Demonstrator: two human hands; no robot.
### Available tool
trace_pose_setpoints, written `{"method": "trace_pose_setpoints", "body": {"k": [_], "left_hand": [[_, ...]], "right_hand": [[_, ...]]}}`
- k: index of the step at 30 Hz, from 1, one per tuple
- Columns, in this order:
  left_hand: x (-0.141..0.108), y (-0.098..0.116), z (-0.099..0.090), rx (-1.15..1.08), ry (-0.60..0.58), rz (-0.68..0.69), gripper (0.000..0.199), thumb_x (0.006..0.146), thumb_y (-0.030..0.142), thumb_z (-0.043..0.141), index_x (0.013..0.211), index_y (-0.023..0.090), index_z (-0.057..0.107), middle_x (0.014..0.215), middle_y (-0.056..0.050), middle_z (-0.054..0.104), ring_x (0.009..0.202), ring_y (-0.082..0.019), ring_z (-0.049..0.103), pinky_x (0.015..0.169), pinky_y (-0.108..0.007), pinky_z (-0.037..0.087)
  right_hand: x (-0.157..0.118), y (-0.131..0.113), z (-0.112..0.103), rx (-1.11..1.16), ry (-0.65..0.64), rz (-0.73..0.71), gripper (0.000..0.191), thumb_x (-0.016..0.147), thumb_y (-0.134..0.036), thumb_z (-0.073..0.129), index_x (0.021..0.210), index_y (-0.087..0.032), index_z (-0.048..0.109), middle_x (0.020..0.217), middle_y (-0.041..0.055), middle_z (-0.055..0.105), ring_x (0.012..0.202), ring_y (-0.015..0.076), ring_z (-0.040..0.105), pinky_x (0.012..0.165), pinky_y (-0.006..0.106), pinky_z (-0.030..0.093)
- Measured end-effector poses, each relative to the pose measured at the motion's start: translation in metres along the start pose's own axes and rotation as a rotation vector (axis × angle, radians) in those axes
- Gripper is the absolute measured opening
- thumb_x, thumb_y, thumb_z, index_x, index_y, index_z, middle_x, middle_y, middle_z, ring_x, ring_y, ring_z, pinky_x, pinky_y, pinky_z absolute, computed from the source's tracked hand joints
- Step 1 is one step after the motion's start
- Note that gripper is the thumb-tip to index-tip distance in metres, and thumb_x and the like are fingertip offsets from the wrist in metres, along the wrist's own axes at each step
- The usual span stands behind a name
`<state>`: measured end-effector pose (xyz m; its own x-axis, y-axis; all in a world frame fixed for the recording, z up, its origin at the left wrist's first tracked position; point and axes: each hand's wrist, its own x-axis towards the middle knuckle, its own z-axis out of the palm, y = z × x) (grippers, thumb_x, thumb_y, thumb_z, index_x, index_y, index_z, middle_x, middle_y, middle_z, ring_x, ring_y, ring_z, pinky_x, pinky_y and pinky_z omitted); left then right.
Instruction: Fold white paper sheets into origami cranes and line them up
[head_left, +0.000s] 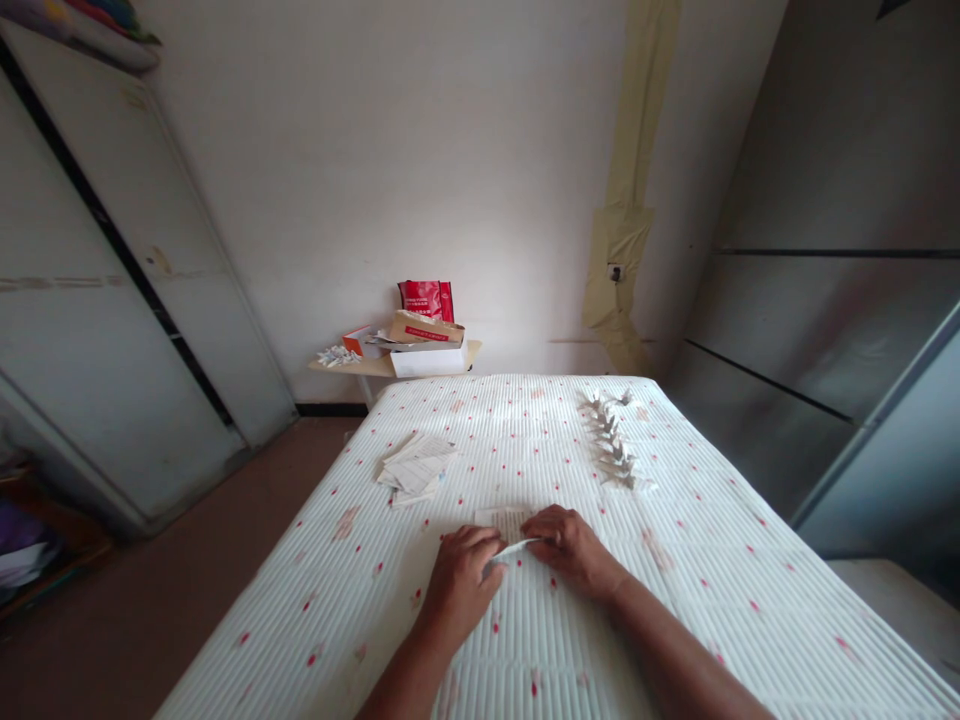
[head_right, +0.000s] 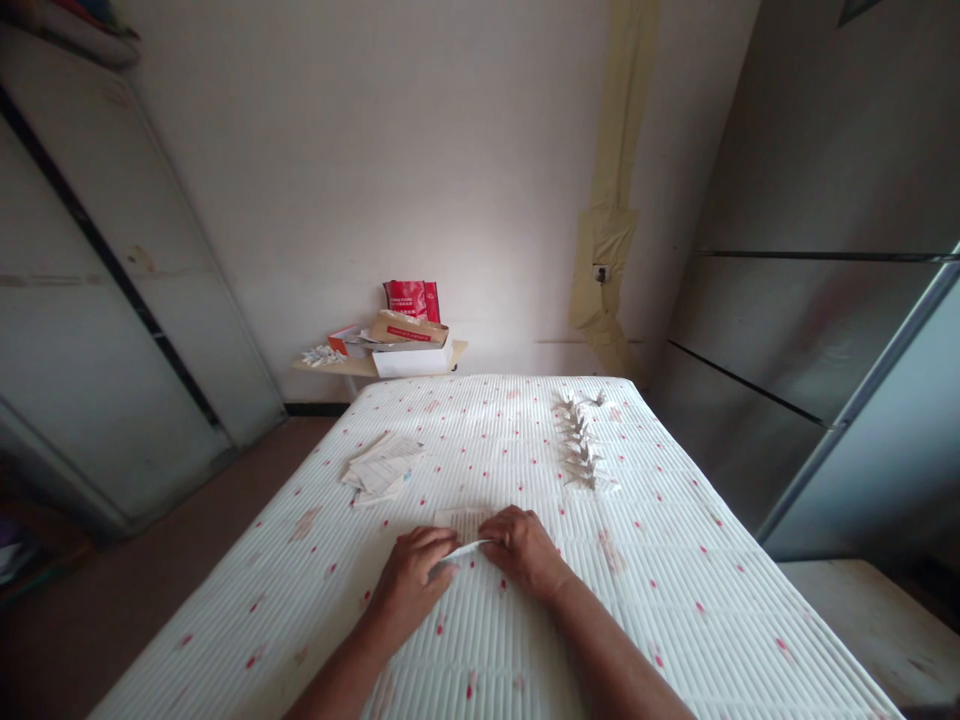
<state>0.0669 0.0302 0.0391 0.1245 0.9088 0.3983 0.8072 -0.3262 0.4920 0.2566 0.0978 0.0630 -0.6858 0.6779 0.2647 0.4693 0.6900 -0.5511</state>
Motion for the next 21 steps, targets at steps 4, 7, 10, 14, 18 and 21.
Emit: {"method": "trace_pose_setpoints", "body": {"k": [4, 7, 10, 14, 18, 21], "left_hand": [[0.005, -0.012, 0.002, -0.158, 0.069, -0.141, 0.020, 0.076, 0.024, 0.049, 0.079, 0.019, 0.067, 0.081, -0.006, 0.067, 0.080, -0.019, 0.060, 0.074, -0.030, 0.045], [0.009, -0.015, 0.002, -0.243, 0.139, -0.284, 0.019, 0.074, 0.030, 0.052, 0.079, 0.019, 0.067, 0.077, -0.005, 0.068, 0.078, -0.020, 0.061, 0.072, -0.030, 0.045], [0.013, -0.016, 0.003, -0.277, 0.137, -0.347, 0.023, 0.075, 0.031, 0.051, 0.091, 0.022, 0.064, 0.086, -0.003, 0.069, 0.084, -0.020, 0.061, 0.076, -0.029, 0.044], [0.015, -0.016, 0.004, -0.148, 0.108, -0.336, 0.039, 0.076, 0.024, 0.048, 0.114, 0.022, 0.050, 0.102, -0.006, 0.065, 0.092, -0.019, 0.059, 0.081, -0.031, 0.042], [0.015, -0.014, 0.005, 0.070, 0.048, -0.349, 0.042, 0.078, 0.018, 0.043, 0.120, 0.019, 0.044, 0.096, -0.007, 0.064, 0.090, -0.019, 0.059, 0.081, -0.031, 0.041], [0.017, -0.013, 0.004, 0.186, 0.028, -0.313, 0.039, 0.080, 0.015, 0.040, 0.117, 0.021, 0.046, 0.095, -0.006, 0.063, 0.091, -0.019, 0.058, 0.081, -0.031, 0.039]], "right_hand": [[0.006, 0.005, 0.005, -0.041, 0.029, 0.072, 0.028, 0.088, -0.028, 0.044, 0.069, -0.017, 0.061, 0.070, 0.0018, 0.059, 0.072, 0.0142, 0.053, 0.066, 0.023, 0.038], [0.010, 0.005, 0.014, -0.199, 0.077, 0.158, 0.025, 0.088, -0.024, 0.044, 0.068, -0.016, 0.058, 0.075, 0.0028, 0.058, 0.075, 0.0148, 0.052, 0.069, 0.024, 0.037], [0.012, 0.001, 0.021, -0.335, 0.111, 0.218, 0.020, 0.088, -0.022, 0.043, 0.075, -0.017, 0.058, 0.087, 0.0053, 0.059, 0.084, 0.0169, 0.051, 0.074, 0.026, 0.037], [0.012, -0.005, 0.026, -0.447, 0.105, 0.280, 0.018, 0.089, -0.022, 0.042, 0.081, -0.018, 0.058, 0.093, 0.0070, 0.058, 0.091, 0.0200, 0.049, 0.076, 0.030, 0.036], [0.012, -0.008, 0.029, -0.520, 0.112, 0.310, 0.020, 0.089, -0.022, 0.041, 0.084, -0.017, 0.059, 0.094, 0.0085, 0.058, 0.093, 0.0221, 0.048, 0.076, 0.032, 0.035], [0.012, -0.007, 0.031, -0.549, 0.117, 0.313, 0.021, 0.090, -0.023, 0.039, 0.085, -0.017, 0.059, 0.094, 0.0086, 0.058, 0.092, 0.0226, 0.048, 0.075, 0.033, 0.035]]}}
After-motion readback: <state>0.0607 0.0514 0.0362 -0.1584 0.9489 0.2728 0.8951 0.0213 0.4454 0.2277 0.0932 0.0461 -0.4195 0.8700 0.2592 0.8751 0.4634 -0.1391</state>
